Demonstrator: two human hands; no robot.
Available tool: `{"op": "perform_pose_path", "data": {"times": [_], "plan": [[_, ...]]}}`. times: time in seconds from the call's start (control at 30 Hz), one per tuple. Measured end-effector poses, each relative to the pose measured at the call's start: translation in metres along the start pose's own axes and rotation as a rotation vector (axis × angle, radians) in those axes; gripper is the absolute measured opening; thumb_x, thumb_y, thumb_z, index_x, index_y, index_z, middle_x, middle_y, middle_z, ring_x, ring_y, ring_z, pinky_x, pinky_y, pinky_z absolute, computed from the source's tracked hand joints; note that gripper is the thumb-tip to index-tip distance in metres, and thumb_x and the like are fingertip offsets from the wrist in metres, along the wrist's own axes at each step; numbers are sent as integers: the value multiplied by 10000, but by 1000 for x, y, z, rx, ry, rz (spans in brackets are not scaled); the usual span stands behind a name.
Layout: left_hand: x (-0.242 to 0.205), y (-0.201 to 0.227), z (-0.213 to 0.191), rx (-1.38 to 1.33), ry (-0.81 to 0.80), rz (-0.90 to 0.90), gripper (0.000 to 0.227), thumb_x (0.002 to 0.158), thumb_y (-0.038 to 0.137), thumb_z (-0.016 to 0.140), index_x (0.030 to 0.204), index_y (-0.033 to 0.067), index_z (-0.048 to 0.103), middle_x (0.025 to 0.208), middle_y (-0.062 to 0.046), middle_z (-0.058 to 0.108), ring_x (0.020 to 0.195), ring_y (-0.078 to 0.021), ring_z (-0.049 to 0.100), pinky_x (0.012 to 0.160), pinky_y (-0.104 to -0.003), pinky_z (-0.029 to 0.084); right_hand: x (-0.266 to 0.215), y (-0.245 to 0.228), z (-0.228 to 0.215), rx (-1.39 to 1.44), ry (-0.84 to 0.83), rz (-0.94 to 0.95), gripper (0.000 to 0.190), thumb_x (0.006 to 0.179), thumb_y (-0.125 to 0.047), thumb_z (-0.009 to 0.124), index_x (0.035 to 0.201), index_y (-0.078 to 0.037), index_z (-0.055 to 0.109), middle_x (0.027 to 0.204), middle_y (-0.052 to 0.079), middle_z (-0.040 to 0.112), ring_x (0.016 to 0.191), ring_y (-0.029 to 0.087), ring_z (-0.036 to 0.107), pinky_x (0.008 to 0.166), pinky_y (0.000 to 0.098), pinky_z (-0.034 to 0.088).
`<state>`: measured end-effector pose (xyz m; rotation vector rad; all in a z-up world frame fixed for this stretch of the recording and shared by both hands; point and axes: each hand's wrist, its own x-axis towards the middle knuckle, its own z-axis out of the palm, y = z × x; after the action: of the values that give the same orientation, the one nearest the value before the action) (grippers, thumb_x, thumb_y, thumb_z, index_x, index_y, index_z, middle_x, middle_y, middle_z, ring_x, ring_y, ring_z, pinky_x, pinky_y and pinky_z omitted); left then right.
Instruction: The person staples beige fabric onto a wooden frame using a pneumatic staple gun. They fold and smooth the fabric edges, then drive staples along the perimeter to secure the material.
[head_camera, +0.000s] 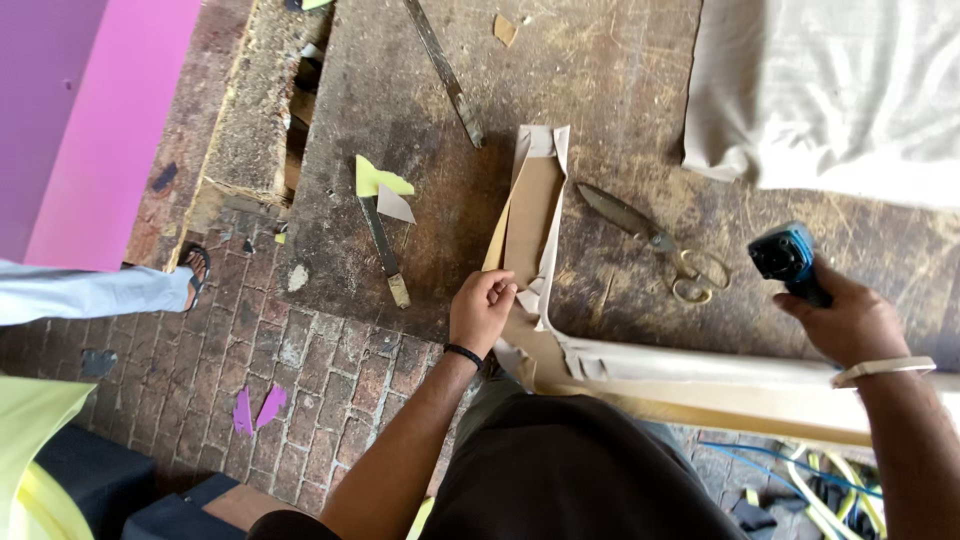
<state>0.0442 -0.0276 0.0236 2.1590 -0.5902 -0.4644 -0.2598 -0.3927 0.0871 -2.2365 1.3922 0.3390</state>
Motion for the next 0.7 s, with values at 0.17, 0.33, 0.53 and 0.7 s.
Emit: {"op": "perform_pose_path", "data": {"times": [0.17,0.33,0.53,0.7], "plan": [[15,-9,15,141,257,77,396,853,181,819,1206,81,670,1138,-121,665,1012,-237,644,837,-366,555,51,49,24,-226,233,-224,852,820,-387,885,1582,-164,577,1120,227,721,996,362,716,868,463,582],[17,-50,6,138,147,-152,519,899,348,789,1308,64,642,1240,-167,664,1090,-296,635,921,-426,529,43,51,52,-92,373,-356,741,816,-267,876,1491,-93,624,1176,202,703,1064,342,702,901,446,580],[-2,-72,-16,38,-329,-518,509,899,461,723,1146,19,671,1000,-198,751,901,-308,736,807,-410,555,-5,-33,69,-7,530,-476,241,949,-138,800,1182,-140,738,1129,98,744,1083,252,689,1013,398,582],[-21,-71,-22,-15,-354,-435,484,886,502,676,1045,56,779,914,-144,775,843,-263,740,756,-389,553,-57,-175,118,464,-396,-504,446,855,-90,732,1298,-99,679,1140,90,772,927,163,758,777,306,629]]}}
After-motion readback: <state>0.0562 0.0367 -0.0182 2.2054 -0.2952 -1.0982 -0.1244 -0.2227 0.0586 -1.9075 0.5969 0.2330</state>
